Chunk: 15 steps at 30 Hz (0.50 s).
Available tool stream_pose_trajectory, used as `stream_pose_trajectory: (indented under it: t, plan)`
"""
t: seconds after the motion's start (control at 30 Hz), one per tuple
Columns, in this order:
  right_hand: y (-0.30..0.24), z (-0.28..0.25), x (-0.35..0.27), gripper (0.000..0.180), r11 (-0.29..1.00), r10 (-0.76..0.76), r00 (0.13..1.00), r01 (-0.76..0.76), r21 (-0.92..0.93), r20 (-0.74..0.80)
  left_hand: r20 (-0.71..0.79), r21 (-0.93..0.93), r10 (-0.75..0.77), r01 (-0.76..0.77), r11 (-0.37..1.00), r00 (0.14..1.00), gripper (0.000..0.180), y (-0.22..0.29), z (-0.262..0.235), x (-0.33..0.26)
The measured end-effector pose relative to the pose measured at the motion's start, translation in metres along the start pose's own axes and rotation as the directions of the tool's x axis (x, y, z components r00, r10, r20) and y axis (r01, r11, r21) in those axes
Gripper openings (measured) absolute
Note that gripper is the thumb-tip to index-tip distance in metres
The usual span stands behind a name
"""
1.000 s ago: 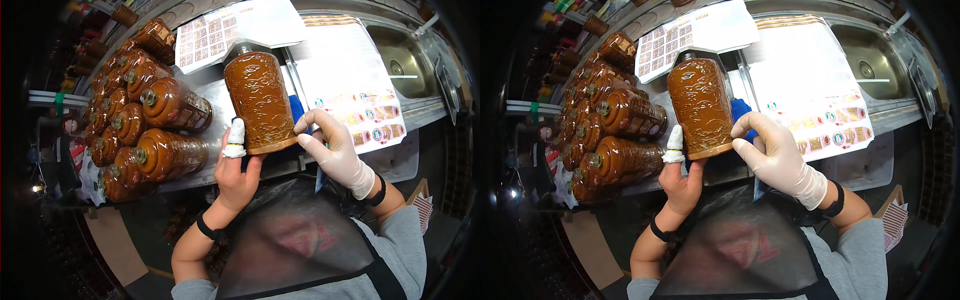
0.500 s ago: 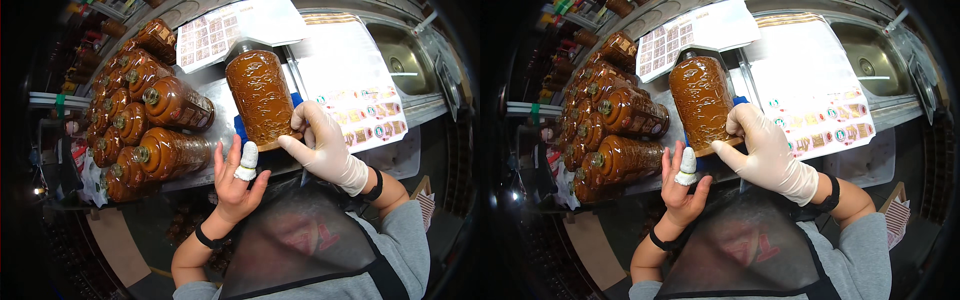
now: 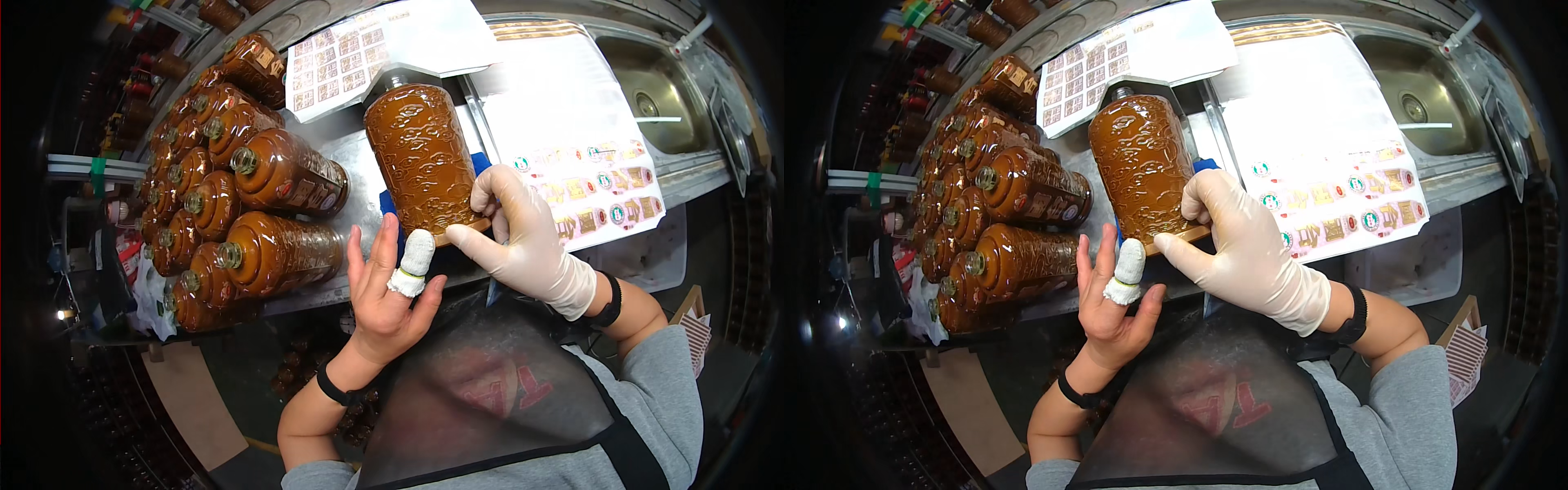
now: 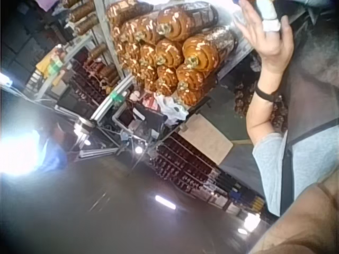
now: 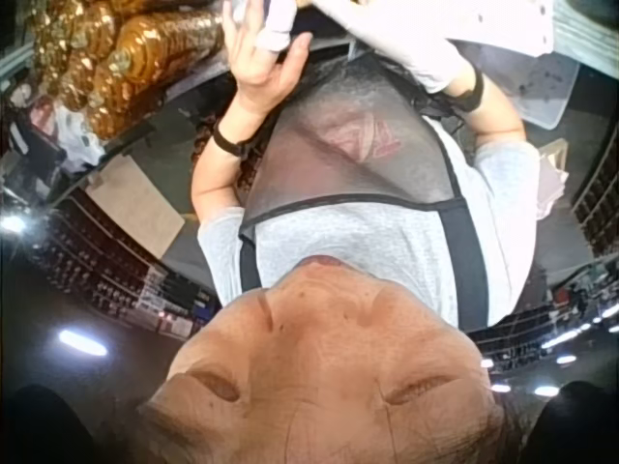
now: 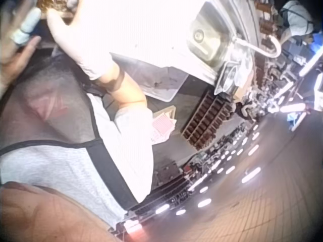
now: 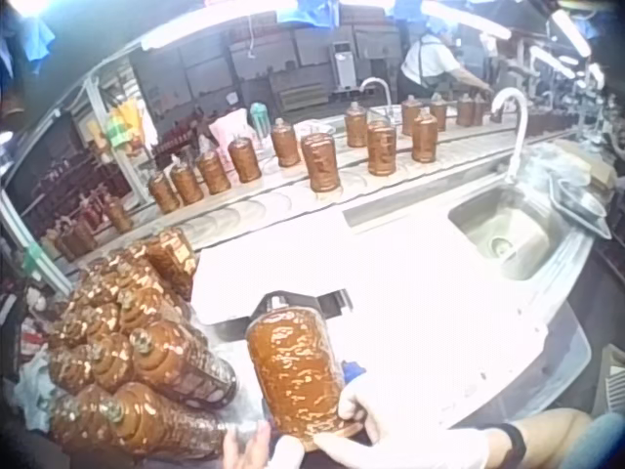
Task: Applying labels and inspecting ceramic-style bottles on a factory production line.
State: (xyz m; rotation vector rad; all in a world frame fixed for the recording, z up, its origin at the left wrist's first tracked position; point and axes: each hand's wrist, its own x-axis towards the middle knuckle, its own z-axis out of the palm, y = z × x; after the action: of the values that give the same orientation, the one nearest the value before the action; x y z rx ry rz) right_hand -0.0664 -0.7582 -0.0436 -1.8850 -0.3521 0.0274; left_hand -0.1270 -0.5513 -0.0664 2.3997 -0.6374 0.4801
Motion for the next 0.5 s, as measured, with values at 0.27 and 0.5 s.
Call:
stream_pose_trajectory:
  t: [0.27, 0.5]
  plan:
    - [0.006, -0.006, -0.001, 0.023, 0.974, 0.078, 0.996, -0.087, 0.209, 0.050, 0.010, 0.043, 0.034, -0.034, 0.998, 0.999, 0.049, 0.004, 0.000, 0.010]
    - [0.008, -0.005, -0.002, 0.020, 0.984, 0.019, 0.998, -0.029, 0.178, 0.056, 0.030, 0.075, 0.052, -0.054, 0.996, 0.998, 0.051, 0.007, 0.000, 0.016]
